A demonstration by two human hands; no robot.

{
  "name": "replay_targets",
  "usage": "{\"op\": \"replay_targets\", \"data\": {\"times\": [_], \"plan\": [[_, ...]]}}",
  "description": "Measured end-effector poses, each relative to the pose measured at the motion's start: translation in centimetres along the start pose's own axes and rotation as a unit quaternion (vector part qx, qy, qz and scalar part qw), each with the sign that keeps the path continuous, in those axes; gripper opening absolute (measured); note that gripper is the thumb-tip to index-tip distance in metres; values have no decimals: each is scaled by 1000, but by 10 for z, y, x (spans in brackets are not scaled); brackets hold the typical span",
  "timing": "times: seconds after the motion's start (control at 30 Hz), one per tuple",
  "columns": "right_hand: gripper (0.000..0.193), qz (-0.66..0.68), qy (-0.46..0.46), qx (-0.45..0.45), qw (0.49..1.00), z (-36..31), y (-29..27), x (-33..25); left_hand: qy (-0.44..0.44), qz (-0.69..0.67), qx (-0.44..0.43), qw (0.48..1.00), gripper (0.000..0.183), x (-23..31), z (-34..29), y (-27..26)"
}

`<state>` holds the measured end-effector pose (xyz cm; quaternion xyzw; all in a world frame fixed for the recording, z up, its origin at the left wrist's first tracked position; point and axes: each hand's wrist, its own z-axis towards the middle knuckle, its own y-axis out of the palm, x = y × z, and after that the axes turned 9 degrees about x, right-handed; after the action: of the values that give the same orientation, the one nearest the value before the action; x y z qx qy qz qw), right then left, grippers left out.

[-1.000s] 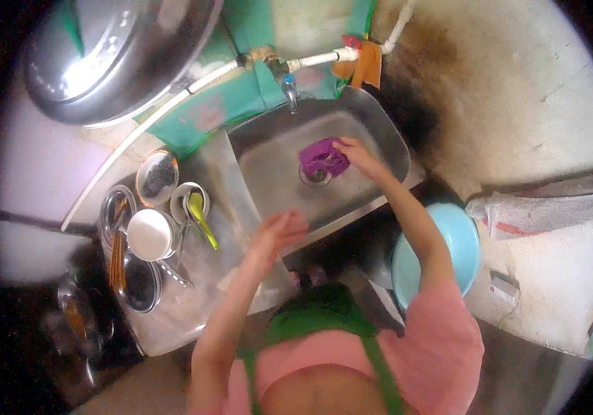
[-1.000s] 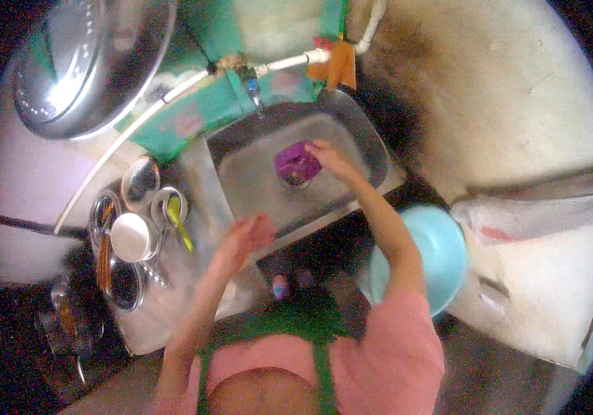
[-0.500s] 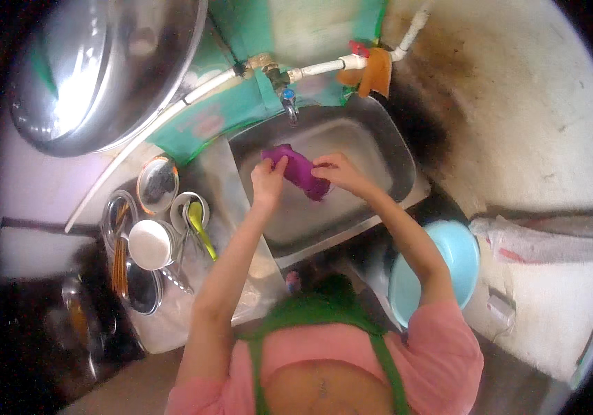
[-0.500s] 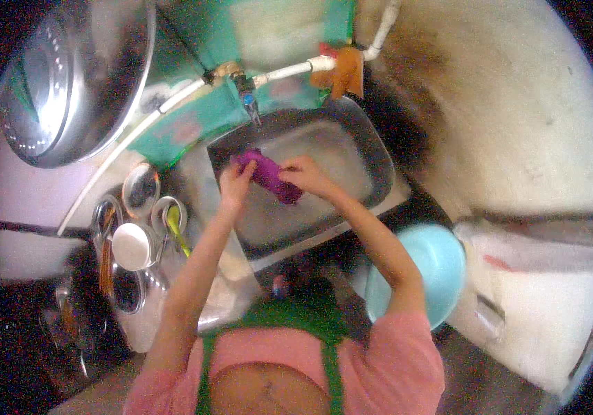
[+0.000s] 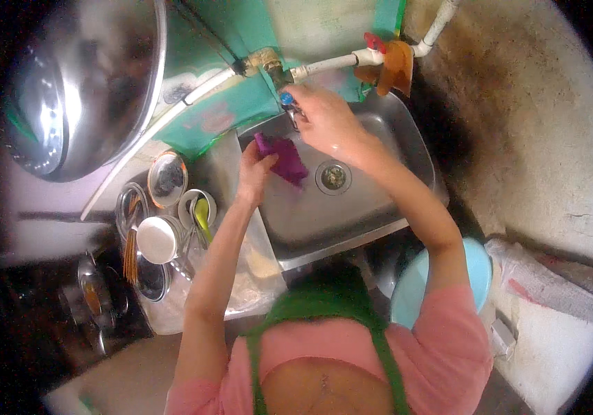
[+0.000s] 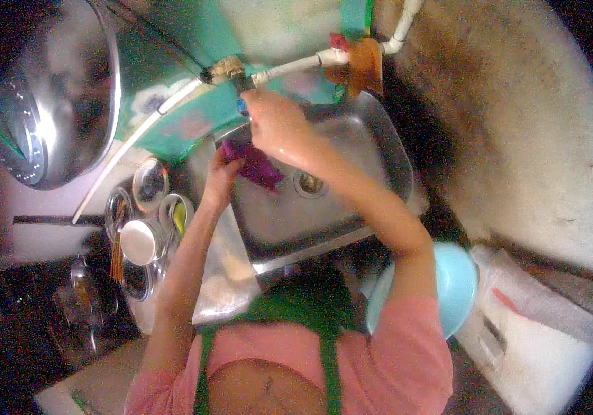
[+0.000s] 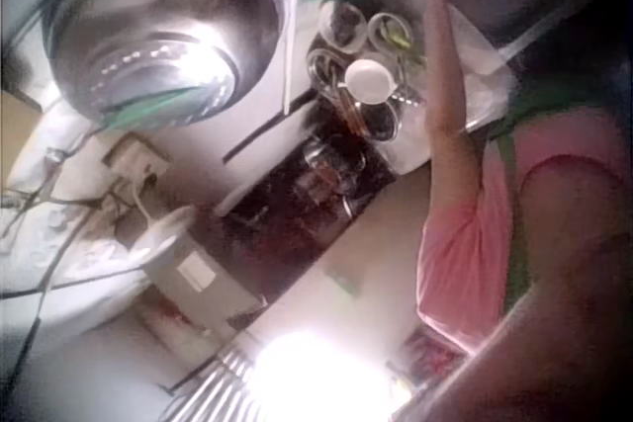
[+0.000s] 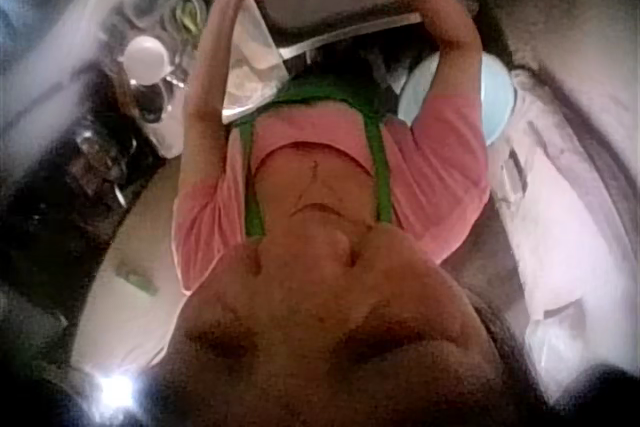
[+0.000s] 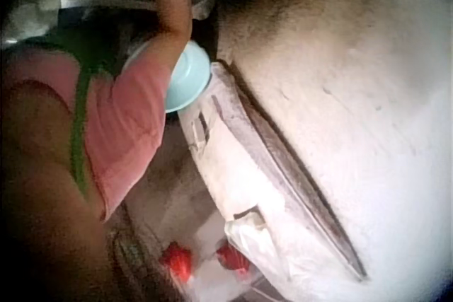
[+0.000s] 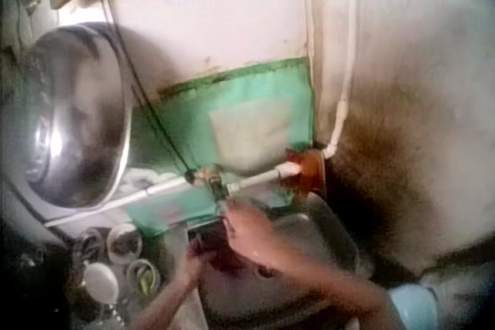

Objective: The person washes a blue bowl, a metal ladle, and a metal pot in a sink using a purple cloth and running water.

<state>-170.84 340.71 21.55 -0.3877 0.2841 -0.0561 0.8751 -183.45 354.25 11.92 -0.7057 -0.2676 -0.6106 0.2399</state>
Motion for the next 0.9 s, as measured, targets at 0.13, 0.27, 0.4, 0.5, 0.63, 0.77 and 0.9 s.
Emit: {"op": "replay_targets", "data": {"times": [0.13, 0.27, 0.4, 0.5, 0.63, 0.77, 0.9], "plan": [[41, 327, 129, 30, 936, -40, 25, 31, -110, -149, -73, 980, 29, 9, 3, -10], [43, 464, 295, -237, 801, -94, 85, 59, -192, -220, -85, 953, 26, 30, -3, -1], [44, 498, 363, -251, 747, -103, 114, 63, -194, -247, -93, 945, 26, 6, 11, -10], [33, 620, 433, -62, 651, -93, 115, 56, -169, -204, -8, 964, 29, -27, 20, -25], [28, 609, 412, 94, 671, -85, 151, 15, -270, -301, -51, 913, 31, -44, 19, -5], [28, 172, 296, 113, 933, -69, 167, -17, -268, -434, -178, 841, 37, -58, 19, 16], [34, 169, 391, 174, 888, -46, 174, 78, -291, -273, -104, 911, 38, -50, 11, 50]]}}
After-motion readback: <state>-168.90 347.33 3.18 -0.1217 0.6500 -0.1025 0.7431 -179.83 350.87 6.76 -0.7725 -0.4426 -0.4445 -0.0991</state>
